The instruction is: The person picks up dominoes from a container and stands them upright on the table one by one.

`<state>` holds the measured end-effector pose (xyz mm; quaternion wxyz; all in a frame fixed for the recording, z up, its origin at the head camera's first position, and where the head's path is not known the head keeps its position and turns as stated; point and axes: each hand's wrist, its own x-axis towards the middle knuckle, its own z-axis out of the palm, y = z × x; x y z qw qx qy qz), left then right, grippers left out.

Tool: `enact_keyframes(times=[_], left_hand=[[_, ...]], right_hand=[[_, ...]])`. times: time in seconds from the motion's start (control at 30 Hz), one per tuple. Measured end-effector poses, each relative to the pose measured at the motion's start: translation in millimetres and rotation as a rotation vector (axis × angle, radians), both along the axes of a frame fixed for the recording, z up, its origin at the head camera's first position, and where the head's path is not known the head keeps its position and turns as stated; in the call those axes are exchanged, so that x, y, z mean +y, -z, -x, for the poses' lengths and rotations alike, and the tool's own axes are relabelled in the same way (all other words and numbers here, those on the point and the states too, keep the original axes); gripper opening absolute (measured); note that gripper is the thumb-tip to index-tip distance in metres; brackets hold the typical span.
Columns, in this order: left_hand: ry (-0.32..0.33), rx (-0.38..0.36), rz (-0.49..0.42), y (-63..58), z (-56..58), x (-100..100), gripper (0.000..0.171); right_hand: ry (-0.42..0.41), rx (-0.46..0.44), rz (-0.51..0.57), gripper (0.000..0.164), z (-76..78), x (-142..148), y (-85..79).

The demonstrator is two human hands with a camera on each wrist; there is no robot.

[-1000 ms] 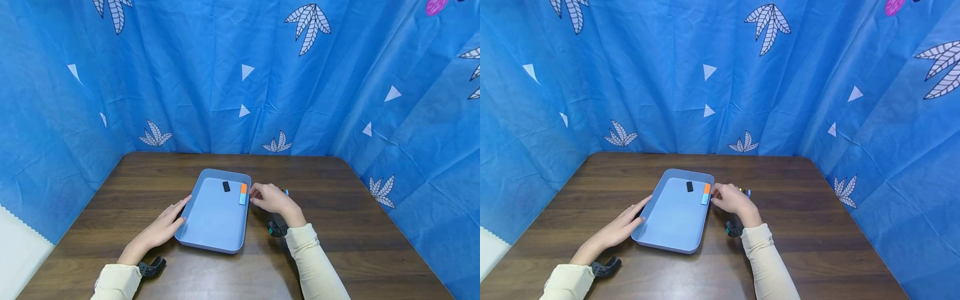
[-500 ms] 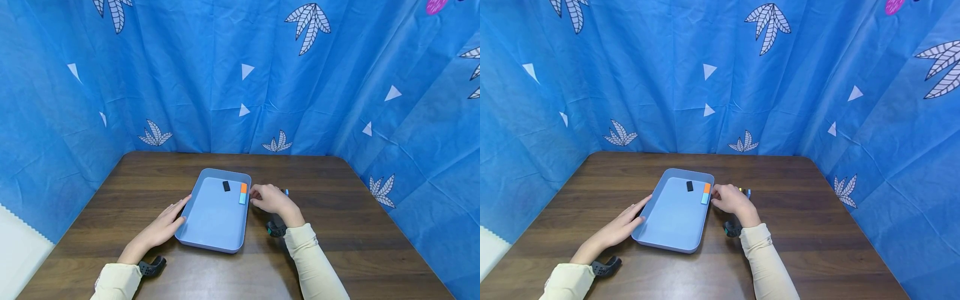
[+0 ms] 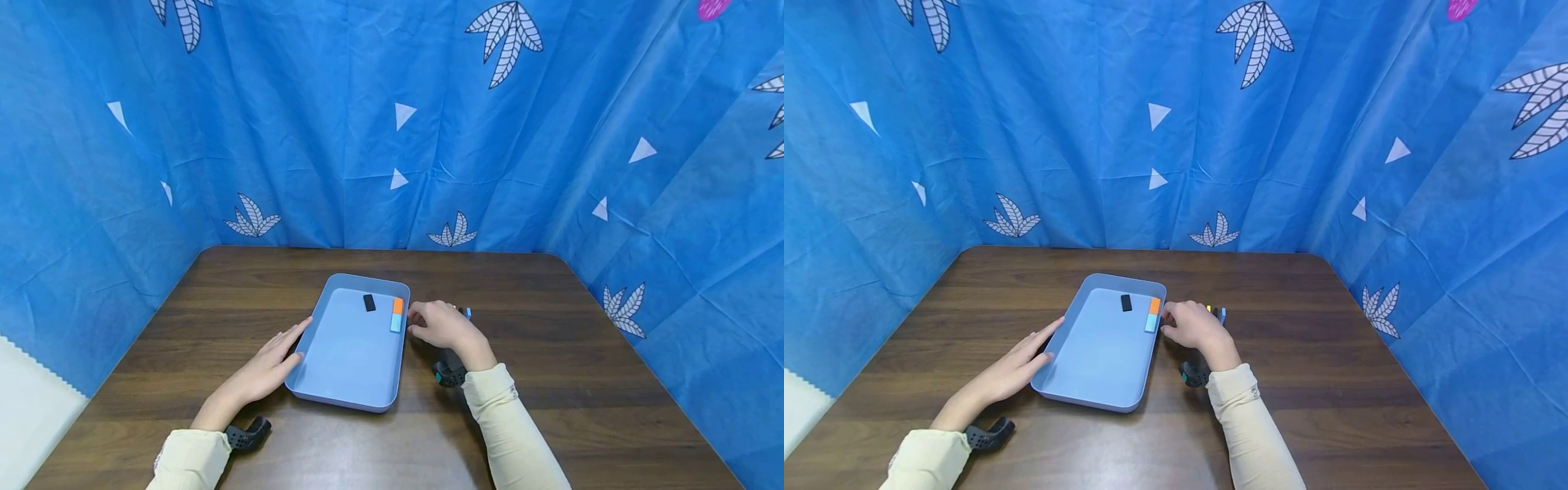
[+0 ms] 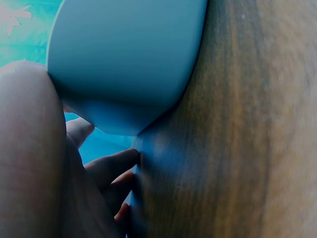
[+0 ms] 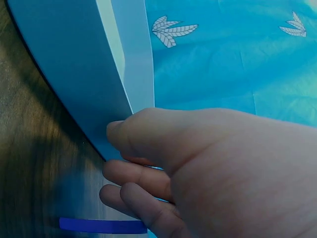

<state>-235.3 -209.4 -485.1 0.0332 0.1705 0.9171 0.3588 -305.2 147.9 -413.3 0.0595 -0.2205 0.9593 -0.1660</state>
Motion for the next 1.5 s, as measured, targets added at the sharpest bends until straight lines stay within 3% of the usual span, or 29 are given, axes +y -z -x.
enact_keyframes(times=[0.73, 1.23, 1.5], left_hand=[[0.004, 0.001, 0.001, -2.7, -0.3, -1.8, 0.063], [0.009, 0.002, -0.005, -2.9, -1.3, -1.4, 0.063], [0.004, -0.002, 0.001, -2.6, -2.1, -1.3, 0.063]], right_hand=[[-0.002, -0.017, 0.012, 0.019, 1.2, -2.5, -1.8], [-0.032, 0.113, 0.09, 0.014, 3.8, 0.4, -2.6], [-0.012, 0.114, 0.099, 0.014, 3.7, 4.5, -2.9]])
